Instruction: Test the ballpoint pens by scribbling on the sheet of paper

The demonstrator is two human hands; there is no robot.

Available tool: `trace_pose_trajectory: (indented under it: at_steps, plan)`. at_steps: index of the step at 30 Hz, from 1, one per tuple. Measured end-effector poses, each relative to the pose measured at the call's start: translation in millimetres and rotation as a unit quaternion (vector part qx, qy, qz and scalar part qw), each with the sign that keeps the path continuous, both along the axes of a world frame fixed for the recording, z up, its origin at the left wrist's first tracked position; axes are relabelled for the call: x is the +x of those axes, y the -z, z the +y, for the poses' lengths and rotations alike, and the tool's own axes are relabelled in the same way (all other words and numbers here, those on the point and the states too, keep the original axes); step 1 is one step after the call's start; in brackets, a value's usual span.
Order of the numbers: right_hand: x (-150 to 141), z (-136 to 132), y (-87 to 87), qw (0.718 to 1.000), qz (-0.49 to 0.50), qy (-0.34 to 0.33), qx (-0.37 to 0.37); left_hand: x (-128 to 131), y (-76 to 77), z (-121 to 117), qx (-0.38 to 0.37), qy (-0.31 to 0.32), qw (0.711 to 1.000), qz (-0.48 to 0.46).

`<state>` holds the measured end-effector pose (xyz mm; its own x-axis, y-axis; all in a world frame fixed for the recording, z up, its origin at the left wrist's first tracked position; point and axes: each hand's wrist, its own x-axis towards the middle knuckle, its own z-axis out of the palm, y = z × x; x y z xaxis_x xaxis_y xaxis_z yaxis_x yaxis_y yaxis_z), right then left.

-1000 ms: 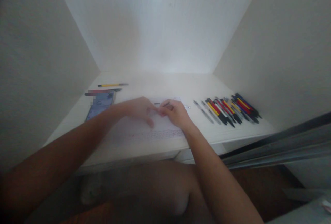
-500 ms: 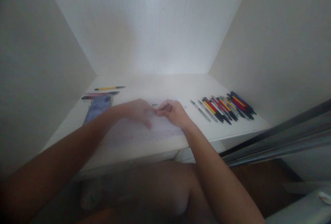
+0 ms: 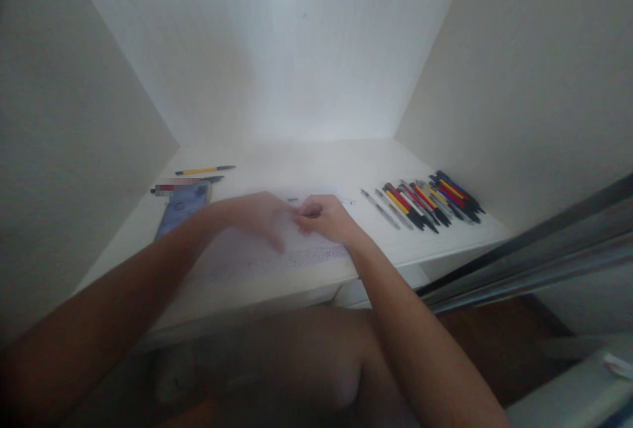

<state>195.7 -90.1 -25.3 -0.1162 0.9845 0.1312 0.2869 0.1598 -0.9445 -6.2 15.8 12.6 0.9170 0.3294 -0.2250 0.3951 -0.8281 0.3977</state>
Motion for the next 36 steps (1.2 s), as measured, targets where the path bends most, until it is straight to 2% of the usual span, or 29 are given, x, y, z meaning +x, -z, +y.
trace_pose_trajectory:
  at_steps: [5,10,16,21,29,36]
  plan:
    - [-2.9,2.1,0.0,0.999,-0.024,0.021,0.022,-0.1,3.2,1.8,-0.002,-0.003,1.000,-0.007]
    - [-2.3,5.6,-1.3,0.997,-0.072,-0.007,0.017,0.9,6.2,5.2,-0.007,0.001,1.000,-0.005]
    - [-0.4,6.6,0.2,0.999,-0.041,0.004,0.009,1.1,7.0,5.0,-0.001,-0.008,1.000,-0.001]
    - [-3.1,6.0,0.5,0.999,-0.037,0.012,0.002,0.9,3.6,1.4,0.021,-0.004,1.000,0.007]
    - [-3.5,4.1,-0.2,0.998,-0.050,0.022,0.018,1.1,2.1,-0.8,0.012,-0.015,1.000,0.009]
    - [-3.4,8.2,7.2,0.998,-0.046,0.032,0.021,2.2,2.8,1.7,0.015,-0.008,1.000,0.021]
